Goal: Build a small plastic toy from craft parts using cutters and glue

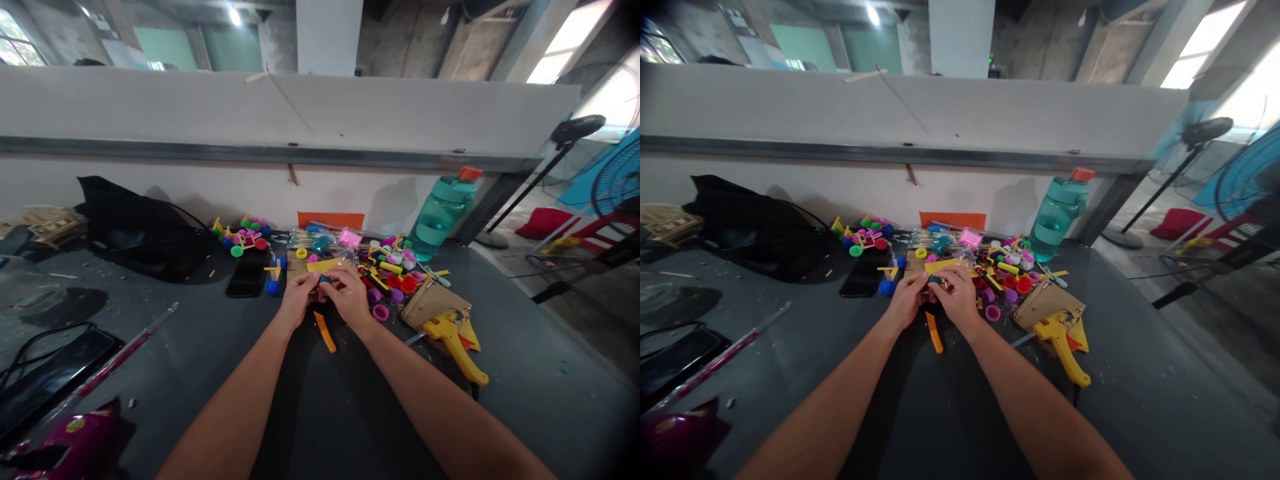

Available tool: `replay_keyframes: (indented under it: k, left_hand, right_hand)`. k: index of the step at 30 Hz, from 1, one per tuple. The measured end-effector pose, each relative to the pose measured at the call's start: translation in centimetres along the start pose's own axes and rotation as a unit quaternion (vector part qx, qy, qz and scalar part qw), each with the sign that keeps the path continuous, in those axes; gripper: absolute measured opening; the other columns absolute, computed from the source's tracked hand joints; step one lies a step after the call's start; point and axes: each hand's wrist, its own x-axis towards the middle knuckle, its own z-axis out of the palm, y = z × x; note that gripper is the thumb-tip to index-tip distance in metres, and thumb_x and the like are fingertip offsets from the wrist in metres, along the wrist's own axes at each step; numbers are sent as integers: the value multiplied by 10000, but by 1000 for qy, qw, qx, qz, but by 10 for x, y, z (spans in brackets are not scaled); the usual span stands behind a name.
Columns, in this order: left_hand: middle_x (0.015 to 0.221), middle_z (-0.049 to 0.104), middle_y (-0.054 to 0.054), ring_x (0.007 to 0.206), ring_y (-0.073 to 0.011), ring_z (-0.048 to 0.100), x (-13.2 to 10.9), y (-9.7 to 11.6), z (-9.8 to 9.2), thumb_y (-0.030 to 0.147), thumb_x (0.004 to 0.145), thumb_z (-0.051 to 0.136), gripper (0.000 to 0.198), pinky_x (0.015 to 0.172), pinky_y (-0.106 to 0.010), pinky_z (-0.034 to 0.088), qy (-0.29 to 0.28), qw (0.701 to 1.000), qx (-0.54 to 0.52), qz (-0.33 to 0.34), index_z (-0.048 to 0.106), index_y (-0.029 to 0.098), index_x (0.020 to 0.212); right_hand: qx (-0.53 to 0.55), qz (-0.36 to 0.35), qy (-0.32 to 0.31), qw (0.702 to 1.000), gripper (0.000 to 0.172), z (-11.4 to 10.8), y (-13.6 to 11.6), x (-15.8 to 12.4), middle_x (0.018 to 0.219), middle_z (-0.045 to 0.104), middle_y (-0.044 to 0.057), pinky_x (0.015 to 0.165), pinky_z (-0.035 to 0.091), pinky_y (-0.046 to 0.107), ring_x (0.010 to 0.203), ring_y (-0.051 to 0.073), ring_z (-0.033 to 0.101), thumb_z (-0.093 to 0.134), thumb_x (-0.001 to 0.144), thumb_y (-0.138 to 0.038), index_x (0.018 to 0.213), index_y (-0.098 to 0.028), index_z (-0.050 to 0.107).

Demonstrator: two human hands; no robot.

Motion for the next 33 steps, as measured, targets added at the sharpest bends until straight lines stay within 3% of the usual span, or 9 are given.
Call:
replay_keyframes:
  k: [19, 24, 33]
  left_hand:
    - [562, 561, 6, 491, -89, 528, 0, 3, 1, 444, 617, 700, 336, 461, -219, 491, 7, 1000, -6, -11, 619, 130, 701]
    - [570, 553, 11, 501, -86, 533, 1, 2, -1, 400, 612, 715, 304, 469, -209, 492, 8, 1000, 1, -3, 623, 127, 710]
    - [599, 555, 2, 517, -84, 525, 1, -1, -1, 379, 643, 700, 283, 479, -220, 500, -5, 1000, 7, 14, 613, 121, 720]
  right_hand:
    - [-28, -9, -14, 999, 145, -2, -3, 0, 901, 607, 46, 803, 470, 352, 900, 192, 563, 595, 762, -230, 892, -247, 657]
    - [-23, 10, -28, 999, 233, -2, -3, -2, 966, 609, 51, 800, 480, 343, 923, 196, 567, 595, 762, -247, 993, -241, 620]
    - [12, 74, -15, 997, 170, 2, 8, -5, 853, 640, 39, 628, 500, 282, 730, 164, 606, 535, 807, -322, 892, -205, 623]
